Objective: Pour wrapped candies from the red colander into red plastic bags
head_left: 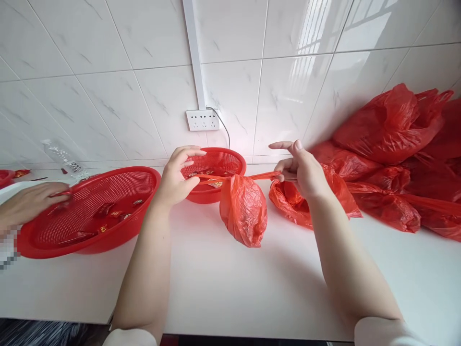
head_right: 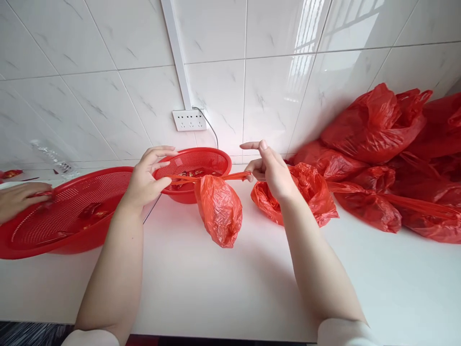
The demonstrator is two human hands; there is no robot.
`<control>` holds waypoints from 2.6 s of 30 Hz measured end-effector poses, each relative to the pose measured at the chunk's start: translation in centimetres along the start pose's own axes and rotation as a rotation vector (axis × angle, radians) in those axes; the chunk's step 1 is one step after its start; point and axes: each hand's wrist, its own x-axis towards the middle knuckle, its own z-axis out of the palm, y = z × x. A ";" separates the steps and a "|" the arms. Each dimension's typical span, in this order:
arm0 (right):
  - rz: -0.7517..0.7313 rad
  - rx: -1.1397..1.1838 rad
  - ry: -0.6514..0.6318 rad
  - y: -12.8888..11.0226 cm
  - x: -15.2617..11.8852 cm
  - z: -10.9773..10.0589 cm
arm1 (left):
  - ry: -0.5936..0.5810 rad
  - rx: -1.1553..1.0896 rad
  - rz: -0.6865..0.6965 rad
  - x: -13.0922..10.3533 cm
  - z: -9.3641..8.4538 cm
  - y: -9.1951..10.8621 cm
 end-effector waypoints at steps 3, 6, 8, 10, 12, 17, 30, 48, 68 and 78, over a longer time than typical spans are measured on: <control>0.000 -0.101 0.118 0.3 0.1 -1.7 | -0.063 -0.069 -0.099 -0.3 -0.9 -1.2; -0.017 -0.172 0.193 0.5 0.3 -2.7 | -0.120 -0.121 -0.220 -0.6 -1.3 -2.3; -0.064 -0.214 0.233 0.6 0.3 -3.0 | -0.179 -0.133 -0.315 -0.7 -1.1 -2.9; -0.115 -0.275 0.276 0.8 0.3 -3.1 | -0.236 -0.126 -0.408 -0.7 -0.9 -3.1; -0.117 -0.354 0.259 0.9 0.3 -3.1 | -0.310 -0.131 -0.441 -0.6 -0.7 -2.9; -0.113 -0.631 0.096 0.7 -0.2 -2.4 | -0.631 -0.302 -0.318 -0.3 -1.2 -1.3; 0.246 -0.958 -0.707 4.9 -1.5 4.3 | -0.586 -0.147 -0.425 -0.1 -0.6 -0.4; 0.188 -0.924 1.237 4.5 -5.0 -23.0 | -0.647 -0.064 -0.460 0.8 1.8 -0.7; 0.349 -1.164 0.214 7.1 0.9 -13.2 | -0.678 -0.040 -0.374 0.3 2.4 -0.7; 0.176 -0.027 0.391 6.5 1.9 -10.8 | -0.725 0.013 -0.426 0.0 3.1 -0.7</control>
